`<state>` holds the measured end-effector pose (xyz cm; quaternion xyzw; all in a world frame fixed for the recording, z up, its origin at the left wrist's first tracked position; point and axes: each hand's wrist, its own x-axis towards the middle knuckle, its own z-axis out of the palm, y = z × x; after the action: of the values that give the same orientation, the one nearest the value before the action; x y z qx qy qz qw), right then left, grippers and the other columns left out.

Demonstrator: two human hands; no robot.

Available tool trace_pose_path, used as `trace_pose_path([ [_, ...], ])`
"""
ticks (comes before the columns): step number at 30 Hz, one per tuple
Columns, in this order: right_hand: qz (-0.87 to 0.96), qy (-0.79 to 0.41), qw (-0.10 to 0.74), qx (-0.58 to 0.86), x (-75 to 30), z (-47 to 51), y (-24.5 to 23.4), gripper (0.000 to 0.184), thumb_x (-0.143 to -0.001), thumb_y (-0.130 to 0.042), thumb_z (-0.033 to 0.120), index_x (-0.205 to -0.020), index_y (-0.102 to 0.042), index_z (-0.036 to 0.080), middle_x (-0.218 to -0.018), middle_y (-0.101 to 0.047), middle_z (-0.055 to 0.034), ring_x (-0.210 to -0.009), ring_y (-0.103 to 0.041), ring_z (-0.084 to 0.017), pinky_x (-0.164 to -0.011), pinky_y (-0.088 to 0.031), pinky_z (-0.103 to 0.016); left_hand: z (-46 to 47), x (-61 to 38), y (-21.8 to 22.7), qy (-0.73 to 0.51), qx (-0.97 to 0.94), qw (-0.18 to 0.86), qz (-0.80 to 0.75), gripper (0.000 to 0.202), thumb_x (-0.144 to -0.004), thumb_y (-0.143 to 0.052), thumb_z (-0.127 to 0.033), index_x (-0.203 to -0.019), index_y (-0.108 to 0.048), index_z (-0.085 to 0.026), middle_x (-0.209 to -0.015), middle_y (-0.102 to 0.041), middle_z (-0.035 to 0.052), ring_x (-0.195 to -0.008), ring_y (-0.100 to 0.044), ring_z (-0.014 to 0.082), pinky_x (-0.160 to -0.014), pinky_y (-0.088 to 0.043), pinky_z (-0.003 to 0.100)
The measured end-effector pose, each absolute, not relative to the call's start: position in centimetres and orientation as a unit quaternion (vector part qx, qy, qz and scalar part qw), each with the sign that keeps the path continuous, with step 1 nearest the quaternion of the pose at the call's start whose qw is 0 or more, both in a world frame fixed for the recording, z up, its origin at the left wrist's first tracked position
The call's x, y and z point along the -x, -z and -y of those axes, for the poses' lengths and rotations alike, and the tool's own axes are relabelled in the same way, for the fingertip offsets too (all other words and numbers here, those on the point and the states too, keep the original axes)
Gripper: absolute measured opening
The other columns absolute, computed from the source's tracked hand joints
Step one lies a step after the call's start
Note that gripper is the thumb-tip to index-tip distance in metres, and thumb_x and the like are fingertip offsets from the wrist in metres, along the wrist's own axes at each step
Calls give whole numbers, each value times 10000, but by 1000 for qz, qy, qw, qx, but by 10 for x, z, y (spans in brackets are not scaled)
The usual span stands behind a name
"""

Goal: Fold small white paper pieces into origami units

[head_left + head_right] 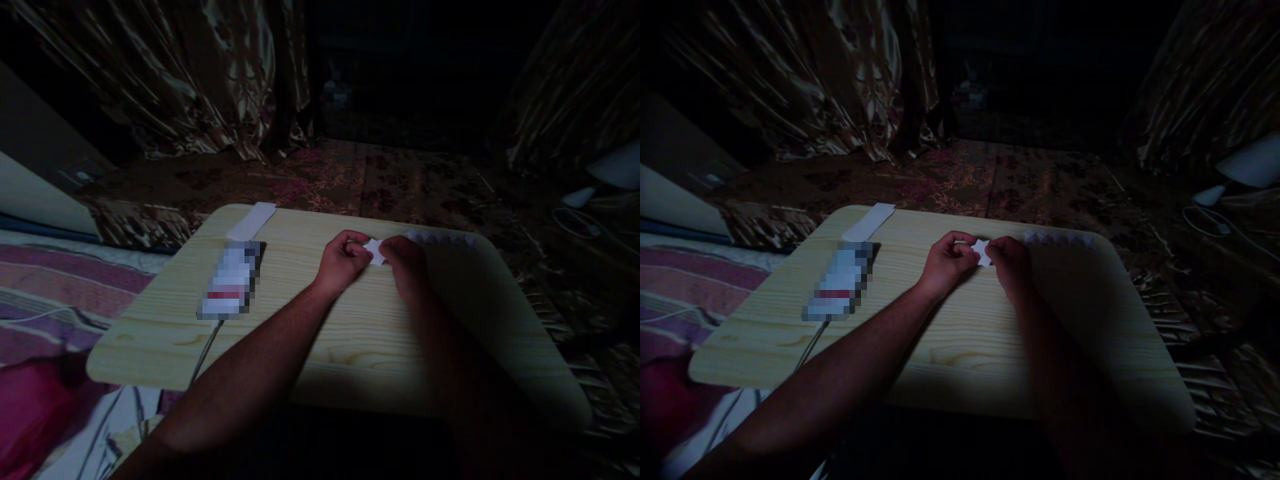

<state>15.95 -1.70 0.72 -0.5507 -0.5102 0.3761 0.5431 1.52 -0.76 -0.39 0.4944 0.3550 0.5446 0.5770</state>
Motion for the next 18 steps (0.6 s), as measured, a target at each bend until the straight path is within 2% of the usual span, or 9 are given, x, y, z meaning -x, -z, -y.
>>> trace_pose_path([
  [6,539,-361,519,556,-161,23,-13,111,-697,-618,325,-695,-590,218,-606,-606,20,-598,-574,-153,-574,-450,-272,8,-15,3,-558,-505,556,-354,256,-634,-773,-236,-854,-667,-159,-617,-612,-29,-490,-476,63,-481,-355,199],
  [9,538,-359,528,551,-162,23,-14,97,-685,-630,305,-681,-597,214,-591,-596,27,-582,-559,-144,-568,-441,-266,8,-16,3,-560,-505,554,-353,244,-639,-771,-230,-852,-675,-159,-632,-621,-24,-501,-487,65,-487,-361,201],
  [15,520,-392,529,544,-161,19,-7,176,-667,-657,334,-776,-639,196,-628,-647,10,-604,-613,-166,-596,-480,-287,5,-13,2,-577,-479,550,-369,251,-622,-776,-225,-844,-676,-161,-610,-607,-32,-497,-493,68,-492,-373,201],
  [18,537,-376,521,547,-161,18,-3,143,-677,-648,330,-732,-626,199,-598,-634,16,-585,-600,-157,-591,-468,-279,5,-13,2,-581,-477,547,-369,260,-611,-780,-219,-843,-679,-158,-616,-612,-30,-510,-509,72,-502,-385,202],
])
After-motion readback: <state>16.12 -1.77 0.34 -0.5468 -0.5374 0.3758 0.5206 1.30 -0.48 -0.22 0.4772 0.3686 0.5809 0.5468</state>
